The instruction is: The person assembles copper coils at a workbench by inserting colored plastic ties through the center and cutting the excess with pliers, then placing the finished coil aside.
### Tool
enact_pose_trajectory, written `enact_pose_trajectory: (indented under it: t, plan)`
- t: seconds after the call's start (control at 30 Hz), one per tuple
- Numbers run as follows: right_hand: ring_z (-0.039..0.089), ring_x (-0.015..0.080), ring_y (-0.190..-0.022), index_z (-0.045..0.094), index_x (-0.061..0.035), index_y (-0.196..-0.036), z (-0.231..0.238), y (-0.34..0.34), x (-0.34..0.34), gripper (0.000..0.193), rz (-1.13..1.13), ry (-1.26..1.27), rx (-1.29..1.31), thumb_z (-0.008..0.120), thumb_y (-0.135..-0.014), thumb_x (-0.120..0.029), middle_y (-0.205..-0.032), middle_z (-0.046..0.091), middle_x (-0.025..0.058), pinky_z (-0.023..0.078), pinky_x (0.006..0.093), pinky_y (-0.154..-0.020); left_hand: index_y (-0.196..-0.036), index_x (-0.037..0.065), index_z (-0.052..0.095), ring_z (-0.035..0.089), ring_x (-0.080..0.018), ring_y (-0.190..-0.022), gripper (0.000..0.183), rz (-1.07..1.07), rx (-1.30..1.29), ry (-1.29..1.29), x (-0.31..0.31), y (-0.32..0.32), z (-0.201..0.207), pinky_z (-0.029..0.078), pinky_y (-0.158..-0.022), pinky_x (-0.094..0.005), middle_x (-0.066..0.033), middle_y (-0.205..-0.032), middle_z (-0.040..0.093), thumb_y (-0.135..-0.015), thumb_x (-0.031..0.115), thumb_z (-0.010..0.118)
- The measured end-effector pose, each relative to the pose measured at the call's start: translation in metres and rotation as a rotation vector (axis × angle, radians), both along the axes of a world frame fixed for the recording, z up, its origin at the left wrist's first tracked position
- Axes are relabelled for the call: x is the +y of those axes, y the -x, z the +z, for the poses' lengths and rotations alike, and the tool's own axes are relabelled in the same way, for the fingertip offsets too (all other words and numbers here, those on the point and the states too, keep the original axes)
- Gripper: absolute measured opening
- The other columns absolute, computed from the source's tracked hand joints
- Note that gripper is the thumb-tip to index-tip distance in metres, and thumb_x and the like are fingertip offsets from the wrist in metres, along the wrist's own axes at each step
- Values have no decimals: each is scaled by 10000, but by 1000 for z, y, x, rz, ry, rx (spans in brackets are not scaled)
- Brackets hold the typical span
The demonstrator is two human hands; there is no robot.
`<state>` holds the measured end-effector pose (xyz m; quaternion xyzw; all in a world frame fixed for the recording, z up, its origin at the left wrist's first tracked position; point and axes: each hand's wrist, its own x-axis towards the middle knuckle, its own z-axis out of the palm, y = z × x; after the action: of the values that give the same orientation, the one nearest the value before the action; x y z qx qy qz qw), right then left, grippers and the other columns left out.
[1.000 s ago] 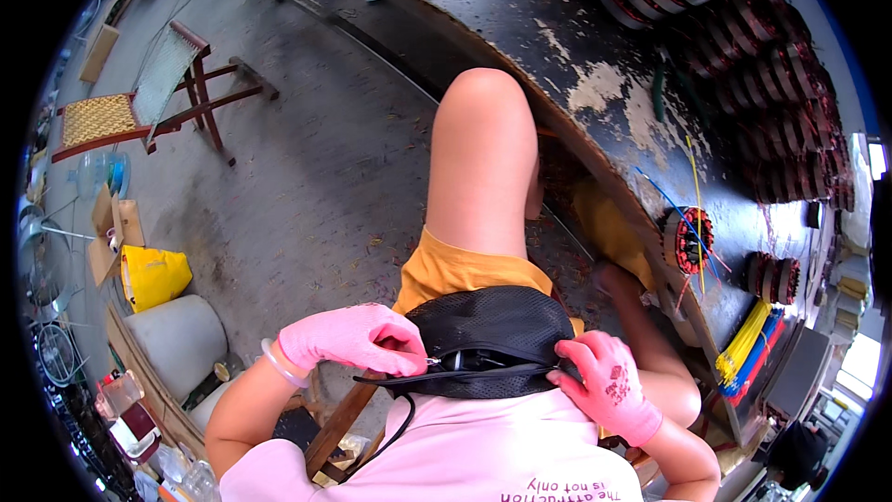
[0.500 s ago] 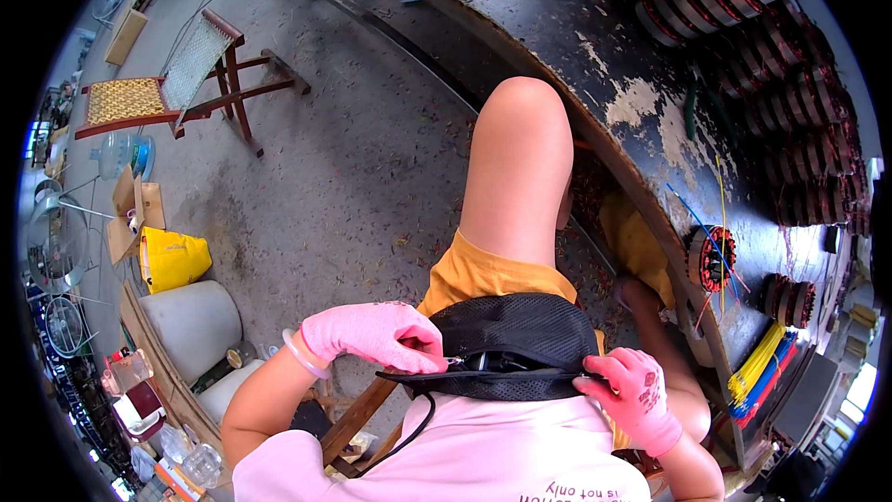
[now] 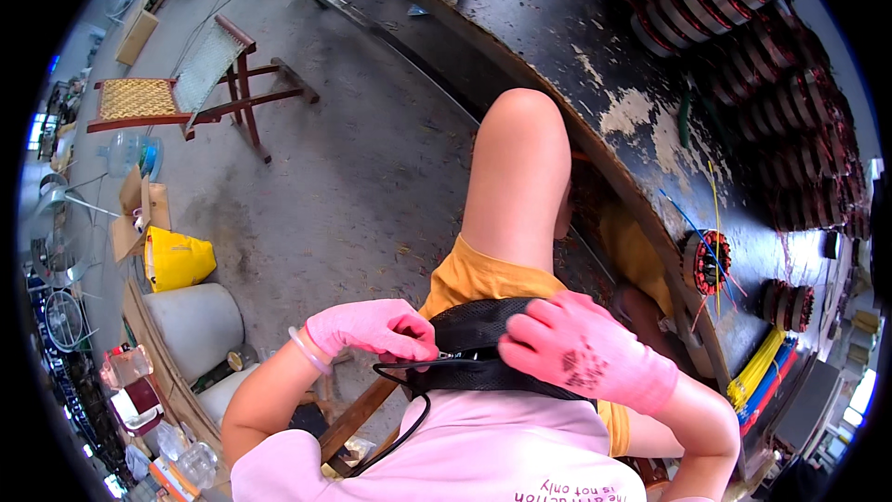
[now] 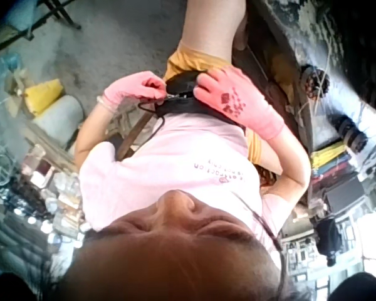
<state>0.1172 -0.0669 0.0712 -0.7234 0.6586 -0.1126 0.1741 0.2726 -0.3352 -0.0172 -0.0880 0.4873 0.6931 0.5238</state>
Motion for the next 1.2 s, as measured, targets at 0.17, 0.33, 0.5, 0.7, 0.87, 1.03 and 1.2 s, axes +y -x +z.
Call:
enact_pose_trajectory:
  t: [0.17, 0.33, 0.5, 0.7, 0.87, 1.03, 1.2]
  plan:
    - [589, 229, -960, 586, -122, -961, -19, -8, -36, 108, 33, 25, -155, 609, -864, -164, -977, 540, 52, 498, 371, -820, -965, 68, 740, 539, -23, -670, 275, -41, -27, 45, -3, 3, 2, 426, -580, -205, 44, -868, 712, -989, 333, 670]
    - [599, 244, -1017, 606, -127, -1017, -33, -13, -39, 118, 25, -3, -234, 581, -906, -157, -1047, 567, 64, 498, 385, -849, -1041, 60, 756, 536, -23, -679, 255, -57, -59, 27, -3, 2, -3, 426, -584, -204, 44, -877, 710, -1000, 294, 662]
    - [626, 277, -1038, 637, -124, -1156, -28, -16, -37, 261, -37, 86, -312, 609, -897, -130, -1134, 619, 79, 509, 400, -874, -1075, 69, 761, 566, -37, -715, 280, -206, -30, 142, -7, 17, 5, 458, -622, -212, 36, -885, 708, -1005, 311, 639]
    - [666, 327, -1019, 700, -87, -1187, 1, 5, 32, 294, -520, 261, -428, 702, -894, -60, -1111, 698, 110, 530, 429, -868, -972, 33, 713, 639, -210, -699, 336, -434, 430, 798, -8, 67, 47, 519, -670, -362, -90, -816, 671, -972, 357, 622]
    - [671, 347, -970, 701, -56, -1162, -25, -18, 132, 228, -803, 360, -624, 697, -950, -140, -1054, 695, 145, 550, 433, -833, -944, 51, 717, 673, -344, -844, 151, -280, 1171, 833, 56, 132, 75, 540, -739, -420, -145, -876, 695, -915, 196, 685]
    - [657, 331, -1055, 652, -46, -1170, -61, -43, 200, 261, -1016, 457, -626, 632, -995, -238, -1065, 668, 149, 529, 410, -910, -1035, 75, 747, 670, -269, -764, 154, -284, 1293, 615, 144, 198, 94, 540, -708, -359, -96, -845, 674, -897, 82, 677]
    - [691, 305, -1021, 709, -51, -1155, -40, -67, 293, 237, -1698, 767, -483, 679, -966, -191, -1065, 709, 149, 546, 394, -893, -1142, 41, 730, 678, -179, -759, 283, -277, 1543, 347, 252, 234, 87, 550, -657, -282, -90, -1018, 683, -861, 6, 726]
